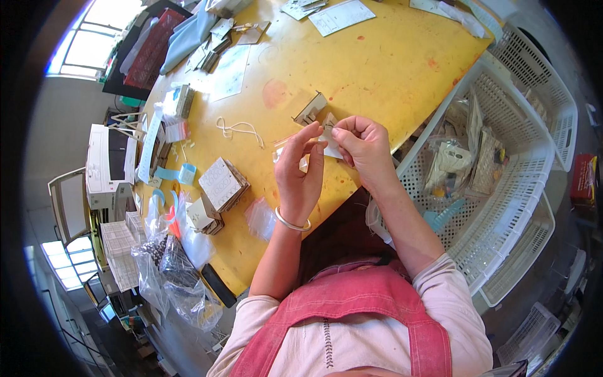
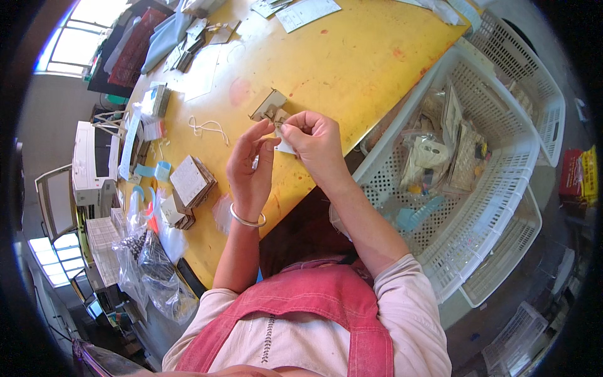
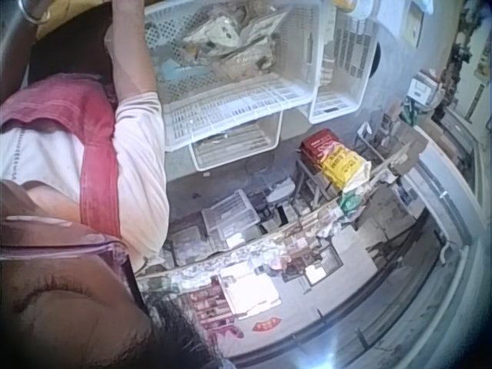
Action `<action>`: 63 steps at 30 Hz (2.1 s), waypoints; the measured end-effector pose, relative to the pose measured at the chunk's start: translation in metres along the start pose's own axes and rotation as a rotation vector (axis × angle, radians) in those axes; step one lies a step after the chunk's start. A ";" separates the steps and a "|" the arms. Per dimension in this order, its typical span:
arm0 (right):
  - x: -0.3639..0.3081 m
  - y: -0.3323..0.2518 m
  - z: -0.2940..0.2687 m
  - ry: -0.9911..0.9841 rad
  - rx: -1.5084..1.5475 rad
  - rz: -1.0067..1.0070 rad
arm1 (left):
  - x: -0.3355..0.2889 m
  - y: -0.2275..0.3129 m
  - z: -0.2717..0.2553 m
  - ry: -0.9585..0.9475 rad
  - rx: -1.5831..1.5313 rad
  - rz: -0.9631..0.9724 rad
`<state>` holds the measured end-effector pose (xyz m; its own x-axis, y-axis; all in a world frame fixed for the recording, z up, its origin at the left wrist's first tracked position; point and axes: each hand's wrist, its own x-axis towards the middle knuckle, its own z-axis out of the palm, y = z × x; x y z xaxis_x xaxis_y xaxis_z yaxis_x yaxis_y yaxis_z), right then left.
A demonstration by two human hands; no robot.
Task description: The person assembles small electronic components on a yellow workbench. They handle white wires, metal plates, and small connectors, threading wires through holes and securing parts together by hand.
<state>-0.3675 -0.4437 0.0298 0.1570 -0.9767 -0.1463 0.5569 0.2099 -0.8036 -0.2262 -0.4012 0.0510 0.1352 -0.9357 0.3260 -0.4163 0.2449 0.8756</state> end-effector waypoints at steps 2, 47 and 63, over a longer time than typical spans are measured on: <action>0.000 -0.001 0.000 0.004 -0.009 0.000 | 0.001 -0.001 0.000 -0.025 0.024 0.011; 0.000 0.009 0.004 0.080 -0.081 -0.155 | 0.011 0.004 0.000 -0.024 0.162 0.167; -0.003 0.011 0.006 0.076 -0.281 -0.224 | 0.014 0.005 -0.001 -0.027 0.206 0.177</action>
<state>-0.3573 -0.4380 0.0247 -0.0103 -0.9998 0.0176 0.3235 -0.0199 -0.9460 -0.2255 -0.4127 0.0602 0.0215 -0.8898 0.4558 -0.6061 0.3510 0.7137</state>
